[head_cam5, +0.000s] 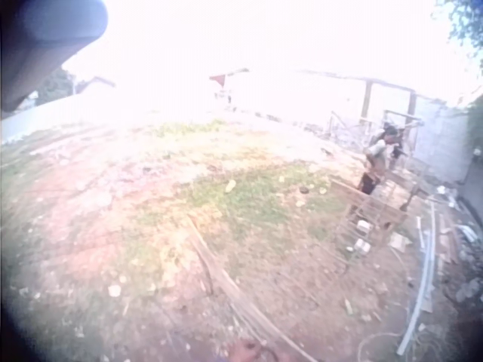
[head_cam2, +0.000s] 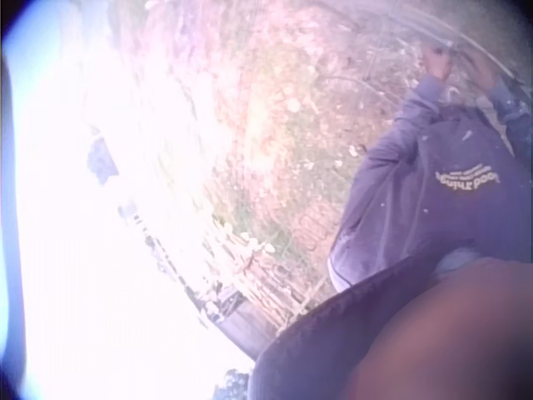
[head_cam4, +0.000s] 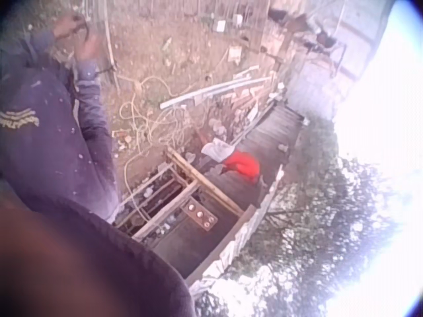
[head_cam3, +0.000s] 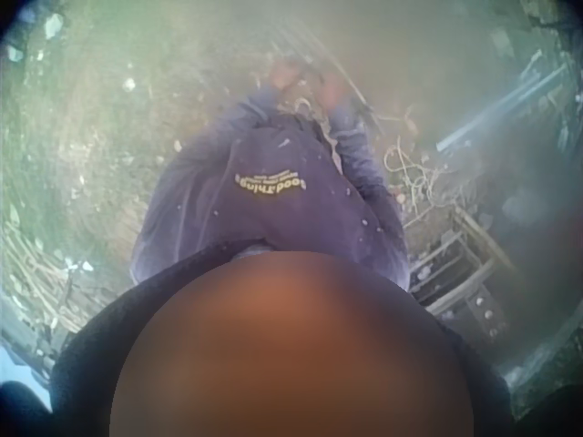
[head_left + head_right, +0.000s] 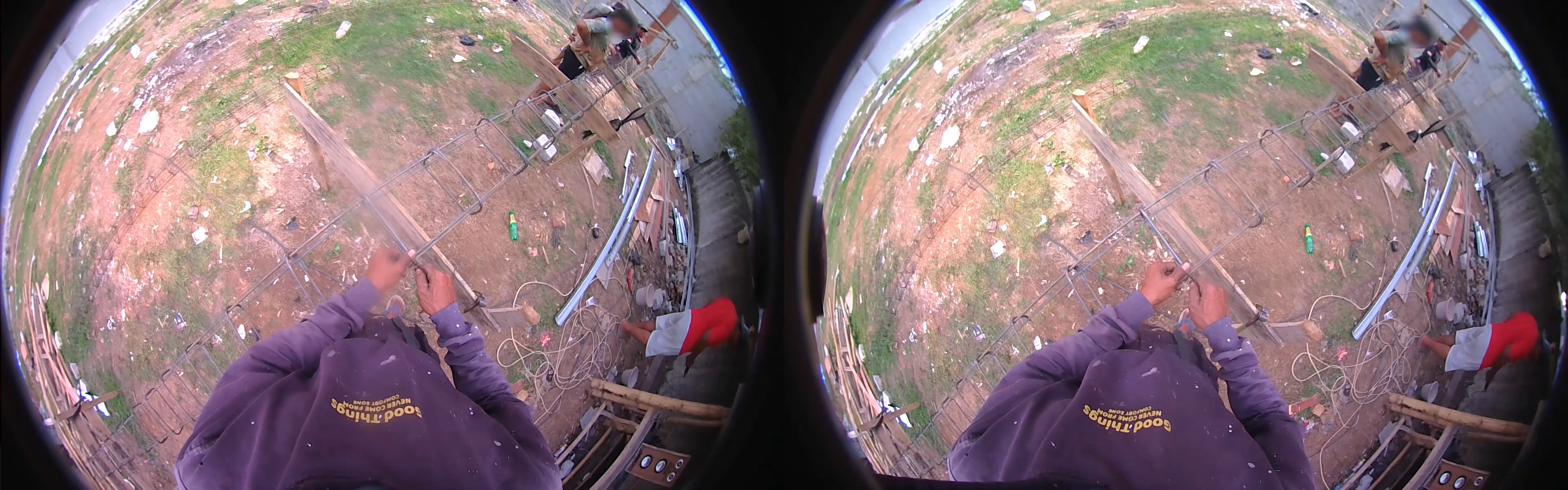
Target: The person uses pliers to bend and secure wire ties on a metal frame structure. They repeatedly position the wire, twist it with the pliers, and adjust the frame while working outdoors on a dirt ground.
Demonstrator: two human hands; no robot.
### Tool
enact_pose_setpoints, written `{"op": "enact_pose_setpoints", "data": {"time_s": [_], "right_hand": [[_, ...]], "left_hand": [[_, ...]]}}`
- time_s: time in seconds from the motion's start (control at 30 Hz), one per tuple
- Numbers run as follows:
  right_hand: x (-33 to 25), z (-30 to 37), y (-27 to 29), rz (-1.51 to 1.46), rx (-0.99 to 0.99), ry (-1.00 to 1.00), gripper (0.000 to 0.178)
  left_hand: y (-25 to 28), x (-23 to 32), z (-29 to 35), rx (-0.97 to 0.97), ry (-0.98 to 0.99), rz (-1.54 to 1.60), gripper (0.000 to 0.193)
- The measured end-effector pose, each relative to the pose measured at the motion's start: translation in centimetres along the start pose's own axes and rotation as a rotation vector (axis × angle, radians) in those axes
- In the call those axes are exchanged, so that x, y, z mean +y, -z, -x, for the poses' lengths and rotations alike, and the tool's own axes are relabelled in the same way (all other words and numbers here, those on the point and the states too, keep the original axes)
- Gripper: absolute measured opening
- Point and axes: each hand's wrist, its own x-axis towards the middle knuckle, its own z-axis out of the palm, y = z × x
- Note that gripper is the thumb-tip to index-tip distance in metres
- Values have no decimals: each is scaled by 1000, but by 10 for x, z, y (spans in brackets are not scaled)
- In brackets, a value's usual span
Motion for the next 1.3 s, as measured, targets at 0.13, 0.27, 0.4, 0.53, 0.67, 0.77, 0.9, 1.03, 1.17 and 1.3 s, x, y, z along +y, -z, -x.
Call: {"op": "enact_pose_setpoints", "data": {"time_s": [0.13,0.27,0.4,0.53,0.67,0.77,0.9,1.03,1.17,1.3], "right_hand": [[-8,12,-3,-21,34,-115,24],[-25,32,-8,42,39,-93,22],[-43,38,3,371,-119,36,20],[-24,2,35,460,-197,344,20],[16,-29,35,227,89,156,23],[31,-25,11,148,-10,-98,23],[17,22,-17,-634,-224,-416,27],[24,43,25,-986,-217,-580,36],[51,60,49,314,439,-409,44],[87,66,35,450,488,-602,50]], "left_hand": [[8,4,0,-120,105,58,56],[12,14,1,-185,78,103,57],[4,24,7,-46,-37,-186,57],[0,27,10,8,-67,-235,59],[-1,26,10,46,-63,-225,57],[0,25,9,29,-73,-193,55],[-1,24,8,19,-74,-200,55],[-3,23,8,20,-9,-228,55],[-2,23,7,-6,8,-115,55],[2,22,5,-64,72,-102,56]]}}
